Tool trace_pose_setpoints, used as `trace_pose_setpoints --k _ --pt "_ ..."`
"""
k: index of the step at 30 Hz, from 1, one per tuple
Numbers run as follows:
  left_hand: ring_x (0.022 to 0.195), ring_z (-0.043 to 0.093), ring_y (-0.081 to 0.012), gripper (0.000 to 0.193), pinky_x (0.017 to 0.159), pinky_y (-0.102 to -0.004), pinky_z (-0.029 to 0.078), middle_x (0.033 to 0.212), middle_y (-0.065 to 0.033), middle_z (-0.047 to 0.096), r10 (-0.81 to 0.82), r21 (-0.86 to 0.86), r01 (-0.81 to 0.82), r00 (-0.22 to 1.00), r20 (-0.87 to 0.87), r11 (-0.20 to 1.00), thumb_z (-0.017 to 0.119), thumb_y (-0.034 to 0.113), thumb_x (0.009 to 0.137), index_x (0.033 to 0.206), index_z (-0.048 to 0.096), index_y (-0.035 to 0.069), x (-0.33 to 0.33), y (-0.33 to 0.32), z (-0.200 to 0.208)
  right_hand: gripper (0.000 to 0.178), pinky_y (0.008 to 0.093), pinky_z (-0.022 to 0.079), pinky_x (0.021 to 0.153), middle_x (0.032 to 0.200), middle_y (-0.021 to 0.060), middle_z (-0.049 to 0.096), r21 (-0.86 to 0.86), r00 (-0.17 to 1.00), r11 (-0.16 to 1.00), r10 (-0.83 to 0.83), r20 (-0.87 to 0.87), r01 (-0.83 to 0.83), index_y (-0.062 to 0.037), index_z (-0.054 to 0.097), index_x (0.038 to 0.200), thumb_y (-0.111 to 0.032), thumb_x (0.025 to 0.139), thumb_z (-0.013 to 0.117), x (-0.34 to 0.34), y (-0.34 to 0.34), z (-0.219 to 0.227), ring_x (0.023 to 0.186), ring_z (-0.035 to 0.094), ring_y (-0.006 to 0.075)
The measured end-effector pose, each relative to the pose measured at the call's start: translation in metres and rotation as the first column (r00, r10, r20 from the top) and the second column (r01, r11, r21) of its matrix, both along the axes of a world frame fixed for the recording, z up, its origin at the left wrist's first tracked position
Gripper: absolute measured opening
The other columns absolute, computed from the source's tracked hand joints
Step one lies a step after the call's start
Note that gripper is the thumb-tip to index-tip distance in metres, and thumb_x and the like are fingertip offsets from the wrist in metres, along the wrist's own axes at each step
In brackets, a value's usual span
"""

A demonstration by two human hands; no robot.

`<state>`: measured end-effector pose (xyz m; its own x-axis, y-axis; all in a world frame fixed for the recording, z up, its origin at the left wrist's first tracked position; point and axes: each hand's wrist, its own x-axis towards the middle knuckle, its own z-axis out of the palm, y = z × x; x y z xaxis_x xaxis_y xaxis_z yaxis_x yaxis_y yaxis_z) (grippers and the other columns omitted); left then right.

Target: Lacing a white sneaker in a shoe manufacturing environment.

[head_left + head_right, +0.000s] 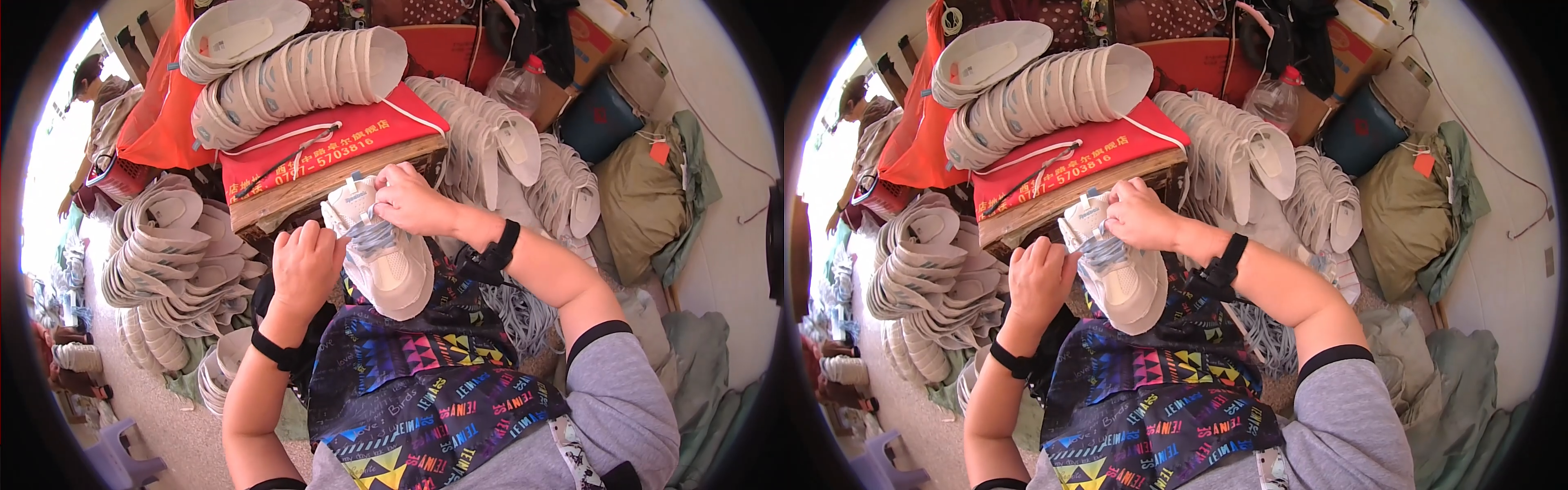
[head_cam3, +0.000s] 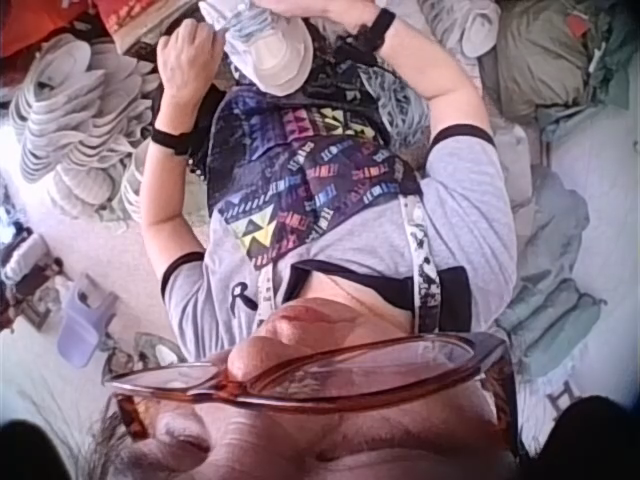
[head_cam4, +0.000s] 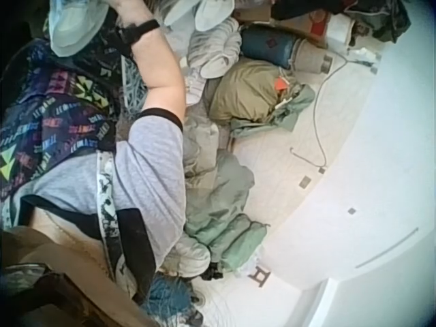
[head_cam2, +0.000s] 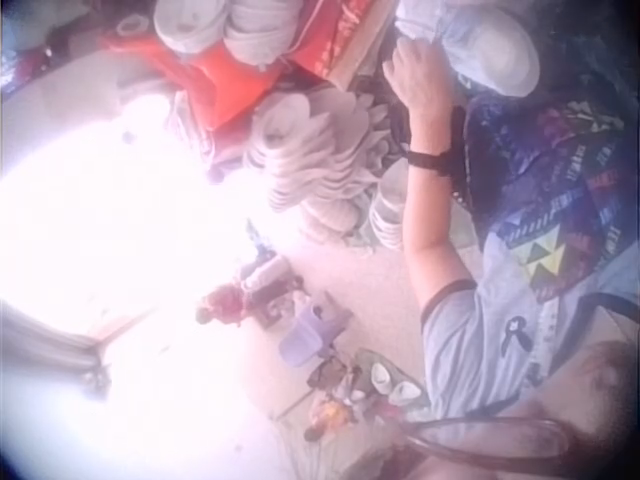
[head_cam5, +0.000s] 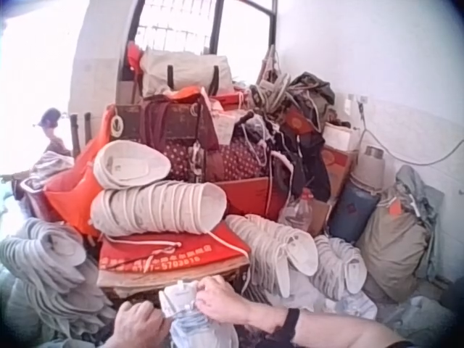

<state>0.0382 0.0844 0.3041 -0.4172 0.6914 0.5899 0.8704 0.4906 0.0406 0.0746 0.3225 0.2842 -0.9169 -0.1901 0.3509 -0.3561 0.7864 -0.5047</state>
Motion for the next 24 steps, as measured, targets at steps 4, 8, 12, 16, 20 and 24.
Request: trace_pose_setpoints --k 4,8,12,16,20,24 --pt "0.061 0.054 -0.0286 0.027 0.057 -0.0398 0.041 0.068 -0.0079 0.048 0.014 0.089 -0.034 0.976 0.216 0.996 0.07 0.02 0.081 0.066 0.052 0.008 -0.009 -0.007 -0.009 0.019 0.0414 0.038 0.094 0.104 0.0111 0.054 0.134 0.995 0.987 -0.096 0.037 0.09 -0.0049 0.068 0.077 -0.022 0.084 0.064 0.0 -0.011 0.002 0.105 0.045 0.0317" --pt "0.057 0.053 -0.0315 0.034 0.053 -0.0397 0.042 0.062 -0.0077 0.048 0.097 0.183 -0.184 0.911 0.402 0.966 0.065 0.022 0.088 0.063 0.05 0.004 -0.032 -0.006 -0.024 0.021 0.0412 0.036 0.096 0.106 0.0095 0.054 0.022 0.99 0.996 -0.092 0.107 0.09 -0.0056 0.068 0.078 -0.025 0.084 0.066 0.002 -0.008 0.005 0.108 0.043 0.0306" --pt "0.05 0.045 -0.0192 0.038 0.049 -0.0342 0.036 0.055 0.0003 0.039 -0.12 0.307 -0.358 0.46 0.88 0.882 0.059 0.026 0.093 0.063 0.048 0.007 -0.036 0.001 -0.036 0.02 0.041 0.035 0.099 0.109 0.0085 0.054 -0.064 0.985 0.998 0.0 0.172 0.011 -0.0063 0.069 0.082 -0.027 0.084 0.068 0.001 0.008 0.006 0.111 0.042 0.0299" --pt "0.047 0.027 -0.0066 0.035 0.051 -0.0231 0.026 0.056 0.0064 0.03 -0.73 0.272 -0.684 -0.673 0.121 0.677 0.049 0.03 0.1 0.068 0.049 0.015 -0.012 0.004 -0.006 0.019 0.0404 0.033 0.102 0.113 0.0085 0.053 -0.124 0.978 0.99 0.094 0.188 -0.071 -0.0069 0.069 0.085 -0.025 0.082 0.07 0.006 0.014 0.01 0.115 0.04 0.0298" --pt "0.048 0.027 -0.006 0.027 0.055 -0.0232 0.029 0.06 0.0069 0.032 -0.789 0.237 -0.773 -0.613 -0.044 0.588 0.047 0.026 0.1 0.078 0.055 0.011 -0.022 -0.004 -0.014 0.019 0.0401 0.032 0.103 0.115 0.0089 0.053 -0.111 0.99 0.993 0.052 0.128 -0.038 -0.0075 0.07 0.087 -0.025 0.081 0.071 0.01 0.007 0.007 0.116 0.039 0.0298" --pt "0.051 0.03 -0.0052 0.021 0.058 -0.0232 0.03 0.061 0.0075 0.032 -0.828 0.163 -0.813 -0.558 0.057 0.559 0.047 0.021 0.1 0.089 0.058 0.007 -0.028 -0.004 -0.02 0.019 0.0395 0.033 0.103 0.115 0.0085 0.052 -0.083 0.974 0.995 0.073 0.216 -0.057 -0.0069 0.069 0.088 -0.024 0.08 0.072 0.002 0.014 0.009 0.117 0.039 0.0297"
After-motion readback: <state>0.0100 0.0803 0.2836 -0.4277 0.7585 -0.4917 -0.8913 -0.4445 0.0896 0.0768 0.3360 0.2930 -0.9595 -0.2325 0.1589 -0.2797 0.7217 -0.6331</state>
